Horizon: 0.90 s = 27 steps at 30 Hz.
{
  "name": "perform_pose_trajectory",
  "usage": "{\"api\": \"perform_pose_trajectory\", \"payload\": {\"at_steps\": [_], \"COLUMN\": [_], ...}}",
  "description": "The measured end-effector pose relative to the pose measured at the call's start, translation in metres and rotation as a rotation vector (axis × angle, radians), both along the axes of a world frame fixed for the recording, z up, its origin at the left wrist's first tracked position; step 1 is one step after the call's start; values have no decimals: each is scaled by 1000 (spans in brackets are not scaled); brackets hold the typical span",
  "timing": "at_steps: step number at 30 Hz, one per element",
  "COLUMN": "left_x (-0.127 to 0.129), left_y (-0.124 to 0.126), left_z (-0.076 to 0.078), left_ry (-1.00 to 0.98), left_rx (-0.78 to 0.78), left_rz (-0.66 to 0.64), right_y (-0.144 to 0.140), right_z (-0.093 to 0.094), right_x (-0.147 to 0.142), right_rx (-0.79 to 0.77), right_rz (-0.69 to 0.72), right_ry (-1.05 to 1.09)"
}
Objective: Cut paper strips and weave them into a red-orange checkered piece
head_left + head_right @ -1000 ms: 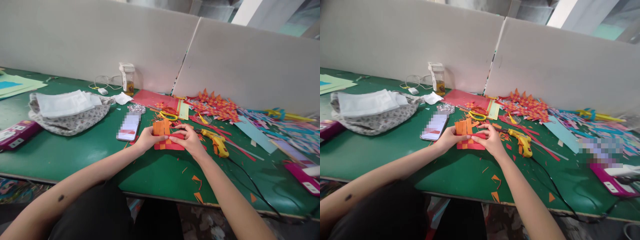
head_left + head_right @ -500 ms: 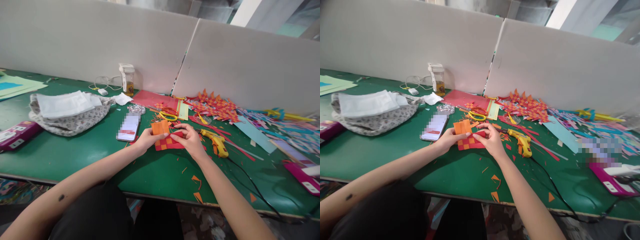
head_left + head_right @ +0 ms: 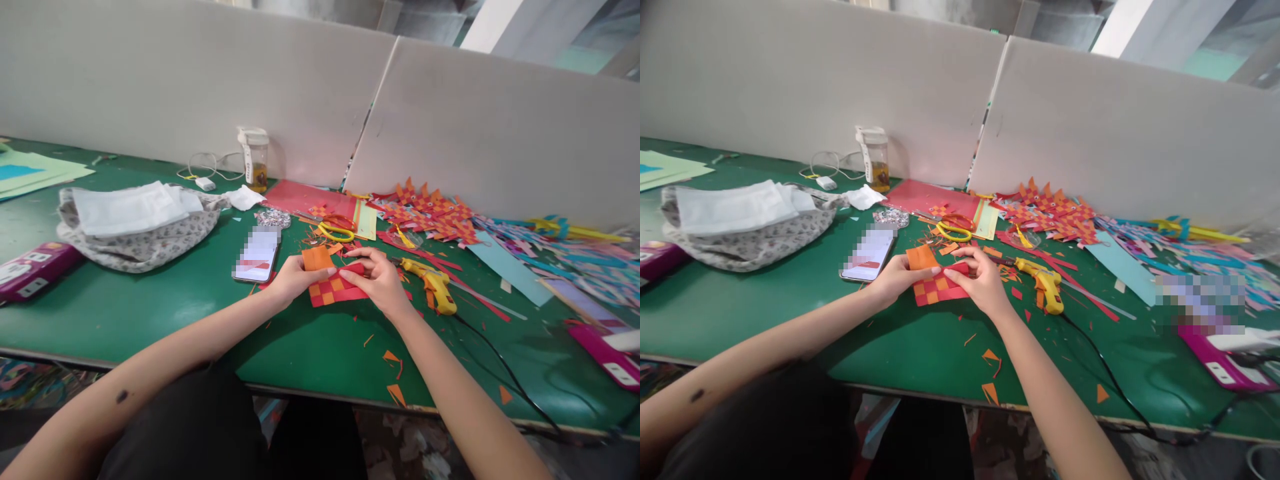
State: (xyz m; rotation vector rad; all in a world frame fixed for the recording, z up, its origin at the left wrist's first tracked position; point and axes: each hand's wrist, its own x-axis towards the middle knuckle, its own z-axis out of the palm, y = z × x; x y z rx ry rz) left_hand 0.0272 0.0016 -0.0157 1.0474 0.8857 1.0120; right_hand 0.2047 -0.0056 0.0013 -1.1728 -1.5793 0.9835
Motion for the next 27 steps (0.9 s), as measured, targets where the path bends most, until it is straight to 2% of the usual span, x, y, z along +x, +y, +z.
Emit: {"api": "perform_pose_trajectory", "payload": {"at_steps": [5,10,17,21,24,27], "left_x": [-1,0,0,-1,-1,0], "left_y": [1,2,0,1,1,1], "left_z": [-1,2,6,5,4,3], "left_ry": [-38,-89,-8,-17,-38,13], "left_rx": [1,-16,-68,-52,-49,-28], "left_rz": [38,87,133,163,134,31], "right_y": [1,2,6,5,6,8], "right_z": [1,-2,-1,0,-3,-4], "right_x": [1,0,4,1,1,5], "right_rx": [-4,-126,-42,-108,-118,-44], "right_rz": [-108,23,-181,-131,-84,-164], "right_ry": [41,116,187,216,224,206]}}
